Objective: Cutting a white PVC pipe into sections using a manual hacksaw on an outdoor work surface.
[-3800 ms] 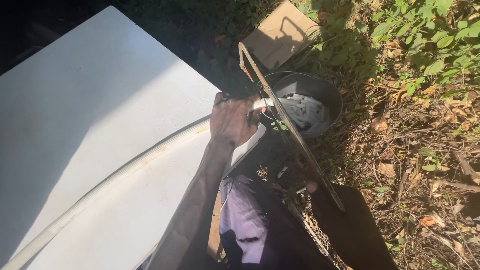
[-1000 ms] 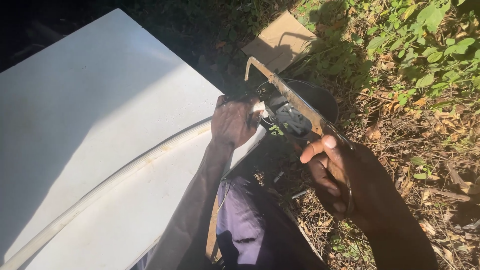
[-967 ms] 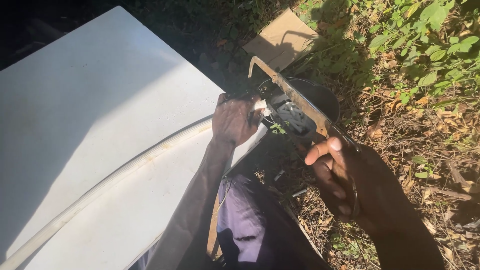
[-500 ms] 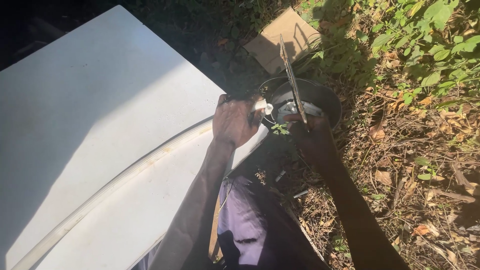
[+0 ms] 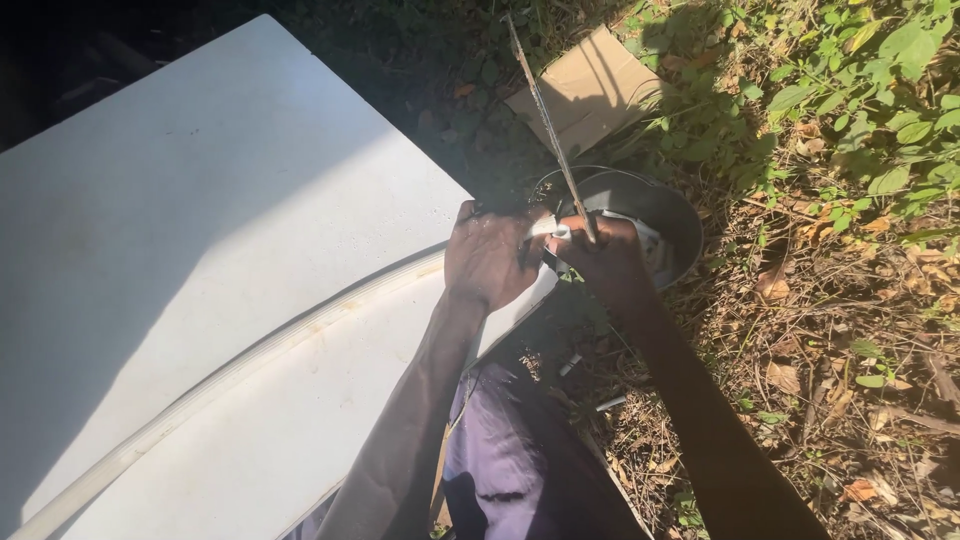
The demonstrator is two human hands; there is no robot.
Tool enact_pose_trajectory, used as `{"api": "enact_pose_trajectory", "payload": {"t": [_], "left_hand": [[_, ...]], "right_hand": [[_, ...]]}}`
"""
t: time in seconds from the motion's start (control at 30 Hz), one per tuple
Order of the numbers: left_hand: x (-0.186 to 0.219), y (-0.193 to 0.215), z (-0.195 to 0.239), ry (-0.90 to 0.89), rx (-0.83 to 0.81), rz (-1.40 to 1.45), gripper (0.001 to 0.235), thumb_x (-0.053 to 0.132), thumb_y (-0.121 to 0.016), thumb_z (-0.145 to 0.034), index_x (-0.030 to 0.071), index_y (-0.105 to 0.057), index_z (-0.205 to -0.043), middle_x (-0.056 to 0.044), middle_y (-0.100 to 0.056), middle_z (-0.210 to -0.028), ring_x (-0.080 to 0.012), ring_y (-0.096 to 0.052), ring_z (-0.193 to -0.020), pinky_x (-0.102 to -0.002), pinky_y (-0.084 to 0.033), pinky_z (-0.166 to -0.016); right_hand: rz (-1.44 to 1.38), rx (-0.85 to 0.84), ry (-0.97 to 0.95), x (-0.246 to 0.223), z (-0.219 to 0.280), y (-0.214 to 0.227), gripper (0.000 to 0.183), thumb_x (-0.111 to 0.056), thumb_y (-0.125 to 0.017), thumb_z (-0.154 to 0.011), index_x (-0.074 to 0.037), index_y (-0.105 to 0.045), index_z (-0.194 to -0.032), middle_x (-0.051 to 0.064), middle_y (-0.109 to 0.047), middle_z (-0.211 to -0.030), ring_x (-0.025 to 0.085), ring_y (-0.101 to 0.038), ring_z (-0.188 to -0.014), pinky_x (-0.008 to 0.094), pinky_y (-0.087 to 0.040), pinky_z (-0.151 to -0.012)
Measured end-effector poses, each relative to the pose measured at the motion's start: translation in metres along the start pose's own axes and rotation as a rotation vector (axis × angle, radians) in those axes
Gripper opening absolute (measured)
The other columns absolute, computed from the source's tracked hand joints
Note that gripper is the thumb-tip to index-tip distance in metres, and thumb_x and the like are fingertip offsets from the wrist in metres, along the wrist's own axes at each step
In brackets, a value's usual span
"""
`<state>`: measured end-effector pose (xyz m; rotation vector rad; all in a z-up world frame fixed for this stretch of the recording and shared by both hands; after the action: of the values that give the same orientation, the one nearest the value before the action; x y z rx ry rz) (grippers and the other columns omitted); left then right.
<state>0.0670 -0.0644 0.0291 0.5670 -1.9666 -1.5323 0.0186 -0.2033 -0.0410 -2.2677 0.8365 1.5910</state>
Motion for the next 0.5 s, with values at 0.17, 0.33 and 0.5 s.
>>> {"api": "enact_pose_trajectory", "payload": {"t": [0.17,0.33,0.5], "left_hand": [[0.004,0.001,0.004,0.0,-0.029,-0.004,0.039,0.04,-0.045,-0.098,0.02,-0.065,-0.124,-0.002,-0.076,-0.094,-0.0183,-0.069,-0.104,-0.04,-0.027,-0.106],[-0.005,0.004,-0.005,0.049,0.038,-0.084,0.037,0.043,-0.044,-0.096,0.018,-0.071,-0.096,-0.001,-0.074,-0.079,-0.0155,-0.07,-0.093,-0.038,-0.029,-0.104],[-0.007,-0.005,-0.005,-0.013,0.059,-0.056,0.038,0.039,-0.039,-0.097,0.02,-0.07,-0.109,-0.007,-0.073,-0.078,-0.0228,-0.069,-0.091,-0.043,-0.028,-0.107]], "right_hand": [[0.058,0.079,-0.028,-0.023,0.016,-0.003,0.017,-0.012,-0.081,-0.078,-0.007,-0.077,-0.094,0.009,-0.055,-0.049,0.012,-0.049,-0.047,0.032,-0.041,-0.049],[0.194,0.099,0.011,-0.026,0.051,0.015,0.019,-0.016,-0.077,-0.082,-0.002,-0.073,-0.094,0.018,-0.056,-0.05,0.018,-0.049,-0.04,0.03,-0.039,-0.044],[0.345,0.085,-0.079,-0.043,0.135,0.048,0.021,-0.025,-0.069,-0.087,-0.008,-0.078,-0.097,0.005,-0.047,-0.048,0.011,-0.04,-0.043,0.029,-0.03,-0.044]]}}
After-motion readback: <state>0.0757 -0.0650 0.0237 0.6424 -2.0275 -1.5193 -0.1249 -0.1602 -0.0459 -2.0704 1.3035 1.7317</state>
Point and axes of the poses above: each hand's wrist, its own z-axis away from the middle knuckle, its own y-axis out of the back of the hand, x = y × z, the point moved 10 cm from there along -z, towards the middle knuckle
